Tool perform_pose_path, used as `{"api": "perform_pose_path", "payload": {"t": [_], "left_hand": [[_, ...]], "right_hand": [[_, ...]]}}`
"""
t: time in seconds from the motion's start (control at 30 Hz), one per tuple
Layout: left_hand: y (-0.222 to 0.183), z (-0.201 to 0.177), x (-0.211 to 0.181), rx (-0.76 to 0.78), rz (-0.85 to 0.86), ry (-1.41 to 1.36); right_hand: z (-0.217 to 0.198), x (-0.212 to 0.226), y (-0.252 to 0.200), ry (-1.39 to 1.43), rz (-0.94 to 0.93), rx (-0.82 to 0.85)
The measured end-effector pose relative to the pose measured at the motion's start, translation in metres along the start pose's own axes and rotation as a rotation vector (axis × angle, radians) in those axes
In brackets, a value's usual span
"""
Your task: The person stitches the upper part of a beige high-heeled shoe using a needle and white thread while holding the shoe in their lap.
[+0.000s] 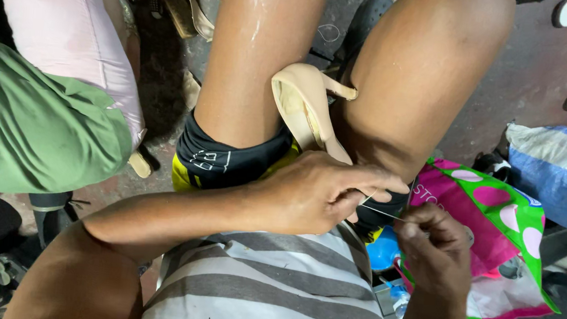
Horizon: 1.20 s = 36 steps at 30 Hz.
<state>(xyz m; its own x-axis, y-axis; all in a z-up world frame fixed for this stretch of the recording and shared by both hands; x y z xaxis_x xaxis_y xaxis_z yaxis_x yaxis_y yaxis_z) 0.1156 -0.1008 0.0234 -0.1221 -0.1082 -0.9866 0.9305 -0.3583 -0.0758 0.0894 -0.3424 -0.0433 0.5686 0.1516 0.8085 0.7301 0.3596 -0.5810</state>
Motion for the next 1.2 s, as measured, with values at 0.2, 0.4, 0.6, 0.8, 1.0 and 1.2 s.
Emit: {"api": "perform_pose_path", "payload": {"t": [0.2, 0.4, 0.6, 0.8, 1.0, 1.2], "left_hand": [[0.006, 0.013, 0.007, 0.124, -0.088, 0.129], [-0.002, 0.018, 0.013, 0.132, -0.085, 0.129], [-0.003, 0.021, 0.003, 0.079, 0.029, 0.123], [-0.004, 0.019, 0.000, 0.089, -0.010, 0.150], [-0.003, 0.020, 0.002, 0.136, 0.010, 0.119], [-0.003, 0.010, -0.013, -0.022, 0.200, 0.176]], "right_hand": [[0.034, 0.049, 0.010, -0.335, -0.173, -0.006], [0.073, 0.049, 0.036, -0.430, -0.110, 0.107], [0.079, 0.076, 0.040, -0.841, -0.114, 0.063], [0.009, 0.091, 0.040, -1.232, -0.342, -0.182], [-0.214, 0.071, 0.048, -1.420, -0.085, -0.476], [-0.206, 0.059, 0.052, -1.547, -0.111, -0.554]]}}
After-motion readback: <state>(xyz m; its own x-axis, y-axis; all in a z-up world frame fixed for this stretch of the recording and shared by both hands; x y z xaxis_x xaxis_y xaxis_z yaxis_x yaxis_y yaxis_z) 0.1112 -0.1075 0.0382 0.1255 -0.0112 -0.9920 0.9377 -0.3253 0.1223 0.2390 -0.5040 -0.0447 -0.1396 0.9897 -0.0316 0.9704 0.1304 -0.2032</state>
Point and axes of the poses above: each hand's wrist, its own y-axis towards the middle knuckle, its own z-axis out of the palm, x = y × z, the point moved 9 cm from there along y, towards the middle knuckle, and after that the axes turned 11 degrees about -y, right-handed, at the moved point
